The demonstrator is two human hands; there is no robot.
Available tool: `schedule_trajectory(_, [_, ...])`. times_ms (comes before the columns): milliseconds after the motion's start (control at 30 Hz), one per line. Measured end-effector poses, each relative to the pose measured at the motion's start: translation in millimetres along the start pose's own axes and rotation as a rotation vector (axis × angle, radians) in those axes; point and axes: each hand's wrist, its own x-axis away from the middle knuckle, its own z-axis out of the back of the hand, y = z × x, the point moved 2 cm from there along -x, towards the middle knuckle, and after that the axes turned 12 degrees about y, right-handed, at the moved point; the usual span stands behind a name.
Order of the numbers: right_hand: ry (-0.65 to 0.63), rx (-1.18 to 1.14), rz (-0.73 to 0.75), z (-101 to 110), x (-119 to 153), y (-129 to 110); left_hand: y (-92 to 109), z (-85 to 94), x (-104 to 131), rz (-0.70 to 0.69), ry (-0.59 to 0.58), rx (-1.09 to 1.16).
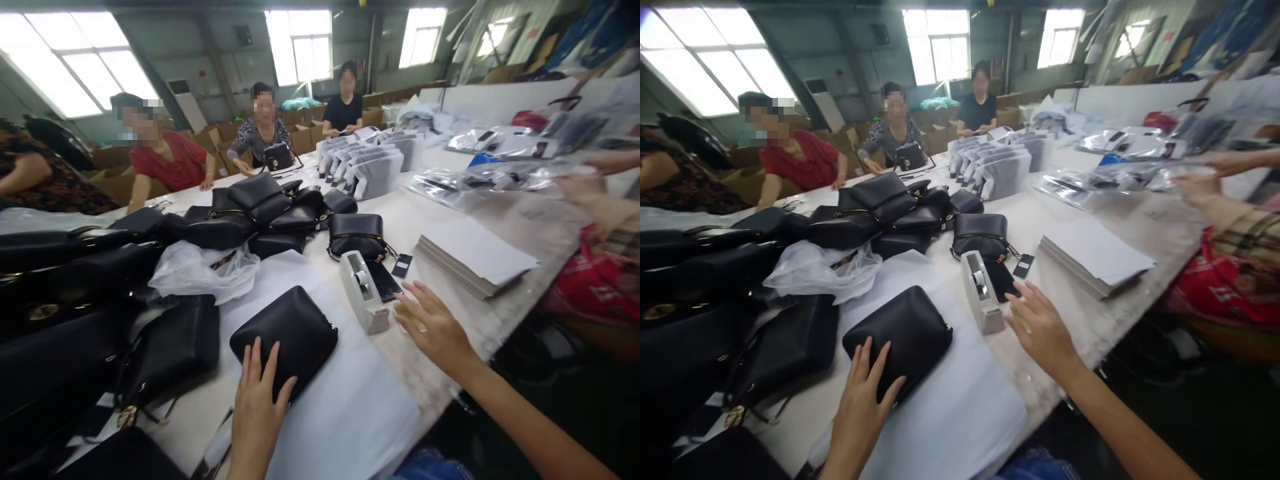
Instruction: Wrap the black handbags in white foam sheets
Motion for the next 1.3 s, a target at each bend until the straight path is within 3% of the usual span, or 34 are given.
schedule_trajectory(100, [-0.077, 0.107, 0.024, -11, 6, 4, -3, -4.9, 2, -0.019, 0.021, -0.013])
schedule_trajectory(267, [-0.074, 0.323, -0.039, -20, 32, 25, -8, -7.1, 5, -0.022, 0.047, -0.003])
schedule_trajectory(433, [-0.172, 0.299, 0.051, -21, 53, 39, -6, -8.1, 8, -0.03, 0.072, -0.011])
schedule_trajectory(533, [-0.008, 0.146, 0.087, -17, 26, 24, -4, -6.2, 8, -0.024, 0.067, -0.006])
schedule_trajectory(633, [0.112, -0.142, 0.15, -29, -24, -15, -2, -4.9, 8, 0.007, 0.071, -0.008])
schedule_trajectory(700, [0.032, -0.343, 0.219, -55, -59, -49, -1, -5.1, 8, 0.024, 0.074, -0.008])
schedule_trajectory(800, [-0.227, -0.535, 0.3, -120, -104, -93, -1, -6.7, 10, 0.034, 0.078, 0.001])
schedule_trajectory(867, [-0.434, -0.567, 0.313, -170, -128, -112, -1, -8.6, 12, 0.034, 0.085, 0.003])
schedule_trajectory(967, [-0.611, -0.548, 0.357, -238, -153, -126, -3, -13.3, 14, 0.045, 0.112, -0.015])
schedule_trajectory(1133, [-0.658, -0.447, 0.446, -311, -165, -130, -12, -27.1, 17, -0.026, 0.156, -0.055])
schedule_trajectory(1300, [-0.586, -0.348, 0.48, -349, -156, -125, -24, -39.2, 17, -0.098, 0.223, -0.09])
